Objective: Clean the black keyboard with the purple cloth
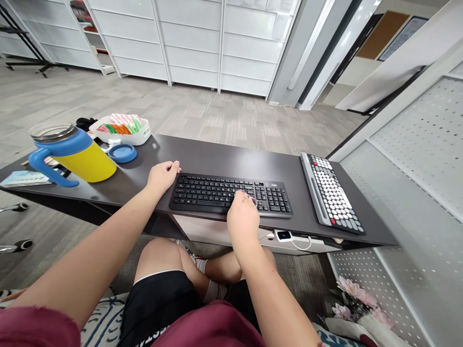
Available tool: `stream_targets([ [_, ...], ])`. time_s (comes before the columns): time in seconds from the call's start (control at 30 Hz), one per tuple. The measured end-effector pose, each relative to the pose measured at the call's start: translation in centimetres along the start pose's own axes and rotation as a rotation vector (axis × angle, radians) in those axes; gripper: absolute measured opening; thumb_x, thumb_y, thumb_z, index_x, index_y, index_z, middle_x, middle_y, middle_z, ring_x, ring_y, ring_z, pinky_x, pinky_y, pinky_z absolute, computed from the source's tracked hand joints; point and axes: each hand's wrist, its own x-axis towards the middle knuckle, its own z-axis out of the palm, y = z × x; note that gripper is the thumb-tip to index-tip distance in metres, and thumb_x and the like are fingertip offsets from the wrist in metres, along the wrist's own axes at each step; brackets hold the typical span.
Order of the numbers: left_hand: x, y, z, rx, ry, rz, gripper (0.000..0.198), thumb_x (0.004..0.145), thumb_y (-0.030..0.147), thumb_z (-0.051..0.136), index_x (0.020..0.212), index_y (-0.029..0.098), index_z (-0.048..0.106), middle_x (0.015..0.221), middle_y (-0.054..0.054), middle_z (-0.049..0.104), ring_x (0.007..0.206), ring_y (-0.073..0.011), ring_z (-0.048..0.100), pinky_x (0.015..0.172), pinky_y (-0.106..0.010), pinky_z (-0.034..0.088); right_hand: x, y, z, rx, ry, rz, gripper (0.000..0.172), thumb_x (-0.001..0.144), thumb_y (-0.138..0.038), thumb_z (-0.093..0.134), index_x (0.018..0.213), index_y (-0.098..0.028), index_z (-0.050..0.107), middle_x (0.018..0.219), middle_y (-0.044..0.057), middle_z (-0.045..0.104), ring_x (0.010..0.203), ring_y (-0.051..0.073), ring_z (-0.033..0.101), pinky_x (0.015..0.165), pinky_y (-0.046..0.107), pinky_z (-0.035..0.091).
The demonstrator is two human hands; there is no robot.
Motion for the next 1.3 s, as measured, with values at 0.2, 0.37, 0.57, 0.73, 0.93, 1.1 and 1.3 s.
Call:
stream_targets([
  [0.2, 0.0, -0.5, 0.3, 0.002, -0.002, 0.021, 0.047, 0.107, 0.055, 0.052, 0.076, 0.026, 0.072, 0.093, -0.006, 0.084, 0.09, -0.0275, 0.074, 0.083, -0.037, 0.048, -0.1, -2.6, -0.2, 0.029, 0.003, -0.058, 0.024, 0.102, -0.001, 0.051, 0.115, -0.016, 0.064, 0.095, 0.01, 0.081, 0.094, 0.023, 0.078, 0.083, 0.028, 0.05],
  [0.37, -0.1, -0.4, 0.3, 0.007, 0.001, 0.022, 0.046, 0.107, 0.053, 0.051, 0.076, 0.026, 0.072, 0.09, -0.006, 0.082, 0.09, -0.0272, 0.074, 0.082, -0.037, 0.048, -0.2, -5.9, 0.1, 0.073, 0.011, -0.169, 0.024, 0.103, 0.0, 0.051, 0.115, -0.015, 0.065, 0.108, 0.014, 0.083, 0.107, 0.022, 0.079, 0.096, 0.029, 0.053],
  [0.57, -0.4, -0.1, 0.2, 0.014, 0.002, 0.019, 0.045, 0.107, 0.053, 0.05, 0.08, 0.027, 0.075, 0.09, -0.007, 0.082, 0.094, -0.0286, 0.074, 0.084, -0.039, 0.049, 0.0, -9.4, 0.7, 0.081, 0.043, -0.226, 0.023, 0.103, -0.001, 0.052, 0.114, -0.014, 0.068, 0.111, 0.017, 0.083, 0.109, 0.024, 0.08, 0.101, 0.031, 0.056],
  [0.73, -0.5, 0.0, 0.1, 0.006, -0.015, 0.013, 0.044, 0.107, 0.054, 0.051, 0.083, 0.028, 0.078, 0.092, -0.007, 0.083, 0.096, -0.0301, 0.074, 0.085, -0.04, 0.049, 0.0, -9.9, 0.3, 0.109, 0.012, -0.208, 0.024, 0.103, 0.0, 0.05, 0.109, -0.016, 0.067, 0.111, 0.018, 0.083, 0.11, 0.024, 0.08, 0.102, 0.032, 0.056],
  [0.93, -0.6, 0.1, 0.1, 0.013, -0.018, 0.012, 0.044, 0.107, 0.055, 0.052, 0.083, 0.028, 0.078, 0.094, -0.007, 0.083, 0.098, -0.0308, 0.074, 0.085, -0.039, 0.05, 0.1, -9.8, -0.6, 0.102, -0.031, -0.199, 0.024, 0.103, 0.001, 0.05, 0.109, -0.016, 0.066, 0.108, 0.017, 0.083, 0.107, 0.024, 0.08, 0.098, 0.031, 0.055],
  [1.1, -0.7, 0.1, 0.0, 0.005, -0.02, 0.013, 0.043, 0.107, 0.053, 0.053, 0.083, 0.028, 0.078, 0.094, -0.007, 0.083, 0.097, -0.0308, 0.073, 0.086, -0.04, 0.049, 0.4, -10.2, -1.5, 0.087, -0.081, -0.164, 0.025, 0.101, 0.001, 0.049, 0.107, -0.017, 0.065, 0.096, 0.013, 0.082, 0.098, 0.023, 0.08, 0.086, 0.029, 0.055],
  [1.3, -0.7, 0.2, 0.1, 0.02, -0.018, 0.018, 0.044, 0.107, 0.052, 0.052, 0.081, 0.027, 0.077, 0.093, -0.007, 0.083, 0.095, -0.0298, 0.073, 0.085, -0.04, 0.049, 0.6, -10.8, -1.8, 0.072, -0.078, -0.141, 0.023, 0.101, 0.0, 0.05, 0.101, -0.018, 0.064, 0.094, 0.014, 0.081, 0.094, 0.024, 0.081, 0.079, 0.029, 0.055],
])
